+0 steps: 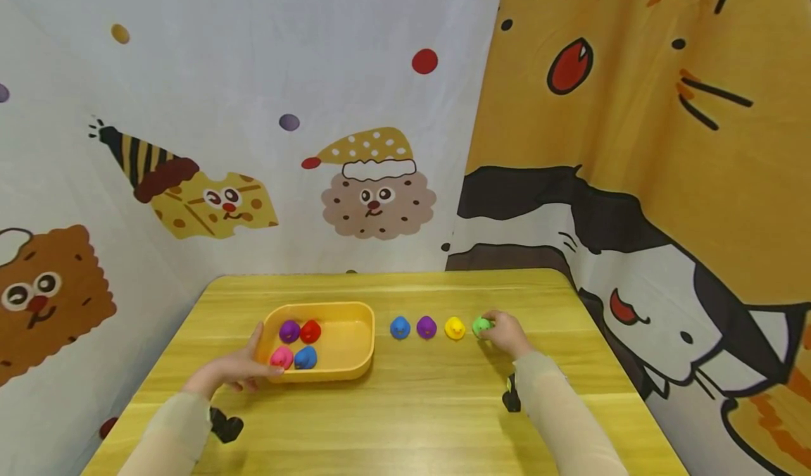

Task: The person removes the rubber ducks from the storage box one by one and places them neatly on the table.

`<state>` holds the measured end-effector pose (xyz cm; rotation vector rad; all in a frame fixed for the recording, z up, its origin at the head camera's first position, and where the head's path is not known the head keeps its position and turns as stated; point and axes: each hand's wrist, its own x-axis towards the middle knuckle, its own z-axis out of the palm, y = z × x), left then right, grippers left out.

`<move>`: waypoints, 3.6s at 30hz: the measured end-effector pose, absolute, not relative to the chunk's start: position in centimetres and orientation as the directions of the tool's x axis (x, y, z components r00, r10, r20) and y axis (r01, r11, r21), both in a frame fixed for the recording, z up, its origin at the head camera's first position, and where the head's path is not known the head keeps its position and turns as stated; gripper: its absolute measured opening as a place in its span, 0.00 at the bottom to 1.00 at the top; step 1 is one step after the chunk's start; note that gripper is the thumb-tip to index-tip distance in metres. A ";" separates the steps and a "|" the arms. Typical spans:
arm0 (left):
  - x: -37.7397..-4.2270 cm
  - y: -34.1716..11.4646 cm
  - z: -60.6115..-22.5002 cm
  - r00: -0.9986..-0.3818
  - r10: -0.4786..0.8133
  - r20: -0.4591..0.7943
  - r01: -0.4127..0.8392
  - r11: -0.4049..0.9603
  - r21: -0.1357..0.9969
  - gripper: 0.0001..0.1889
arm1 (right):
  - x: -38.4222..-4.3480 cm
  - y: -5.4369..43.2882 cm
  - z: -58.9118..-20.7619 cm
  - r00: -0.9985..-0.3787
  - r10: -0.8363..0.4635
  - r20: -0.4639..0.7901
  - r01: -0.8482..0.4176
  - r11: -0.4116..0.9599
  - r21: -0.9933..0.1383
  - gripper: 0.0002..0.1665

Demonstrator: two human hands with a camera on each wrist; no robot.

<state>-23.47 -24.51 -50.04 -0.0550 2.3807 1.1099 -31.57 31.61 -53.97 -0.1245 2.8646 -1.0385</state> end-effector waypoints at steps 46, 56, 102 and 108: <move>-23.5 -25.0 -49.8 -0.873 0.187 -0.451 -0.227 0.662 0.714 0.69 | -35.4 11.4 -47.7 -0.899 -0.436 0.052 -0.313 0.554 -0.771 0.24; -23.2 -25.0 -50.0 -0.891 0.164 -0.424 -0.217 0.667 0.712 0.68 | -34.9 6.5 -48.5 -0.817 -0.575 0.036 -0.383 0.496 -0.779 0.28; -23.1 -24.7 -50.6 -0.903 0.139 -0.407 -0.250 0.603 0.758 0.68 | -34.3 -3.9 -53.2 -0.807 -0.590 -0.004 -0.424 0.586 -0.691 0.24; -22.9 -24.4 -50.7 -0.900 0.135 -0.415 -0.259 0.601 0.756 0.68 | -34.4 -4.0 -54.0 -0.823 -0.568 0.016 -0.444 0.625 -0.642 0.24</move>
